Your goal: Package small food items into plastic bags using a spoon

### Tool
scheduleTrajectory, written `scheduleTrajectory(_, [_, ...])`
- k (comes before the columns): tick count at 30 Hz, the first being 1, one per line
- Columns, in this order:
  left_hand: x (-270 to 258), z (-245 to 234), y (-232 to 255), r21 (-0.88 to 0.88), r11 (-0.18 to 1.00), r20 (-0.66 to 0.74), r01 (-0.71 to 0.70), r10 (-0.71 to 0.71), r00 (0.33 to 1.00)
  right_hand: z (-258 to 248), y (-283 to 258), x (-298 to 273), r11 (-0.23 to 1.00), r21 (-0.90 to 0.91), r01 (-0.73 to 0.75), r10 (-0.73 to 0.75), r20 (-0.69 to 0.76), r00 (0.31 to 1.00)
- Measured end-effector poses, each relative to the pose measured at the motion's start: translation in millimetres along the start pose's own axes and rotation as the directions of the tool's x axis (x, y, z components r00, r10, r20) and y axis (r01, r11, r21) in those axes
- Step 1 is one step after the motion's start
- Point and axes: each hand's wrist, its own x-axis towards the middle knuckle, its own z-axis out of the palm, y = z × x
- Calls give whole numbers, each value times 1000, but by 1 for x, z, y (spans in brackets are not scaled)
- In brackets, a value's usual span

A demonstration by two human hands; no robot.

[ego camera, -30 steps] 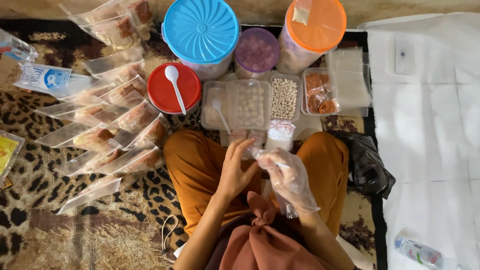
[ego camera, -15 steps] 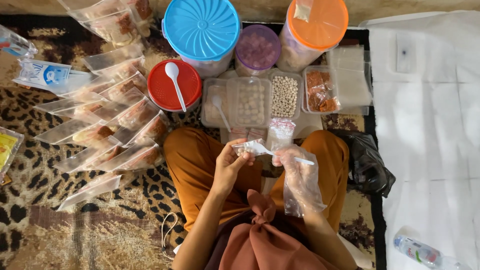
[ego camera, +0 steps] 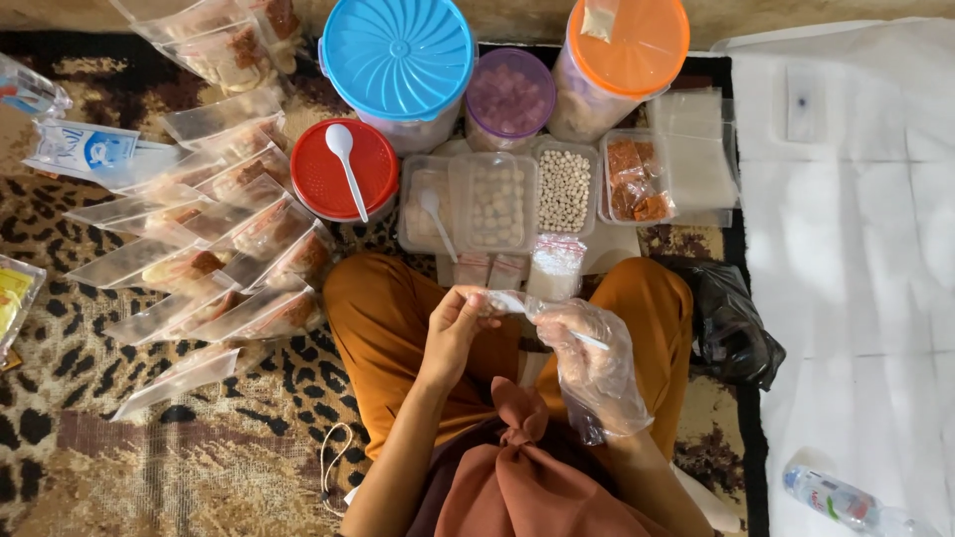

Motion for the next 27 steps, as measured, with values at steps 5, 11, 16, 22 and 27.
scheduleTrajectory(5, [0,0,0,-84,993,-70,79,-85,994,-4,7,-2,999,-43,11,-12,-14,1000])
scheduleTrajectory(11, [6,-6,-16,-192,952,-36,238,-249,968,-4,22,-6,999,32,-17,17,-6,1000])
scheduleTrajectory(16, [14,-17,-33,-236,929,-31,286,-302,953,-13,32,-3,991,113,-71,78,-61,995])
scheduleTrajectory(22, [15,17,-5,7,979,-4,203,-203,979,-18,59,-13,911,172,-375,388,-53,920])
scheduleTrajectory(27, [20,28,12,322,937,233,-134,58,971,-19,72,-19,852,257,-456,498,-133,857])
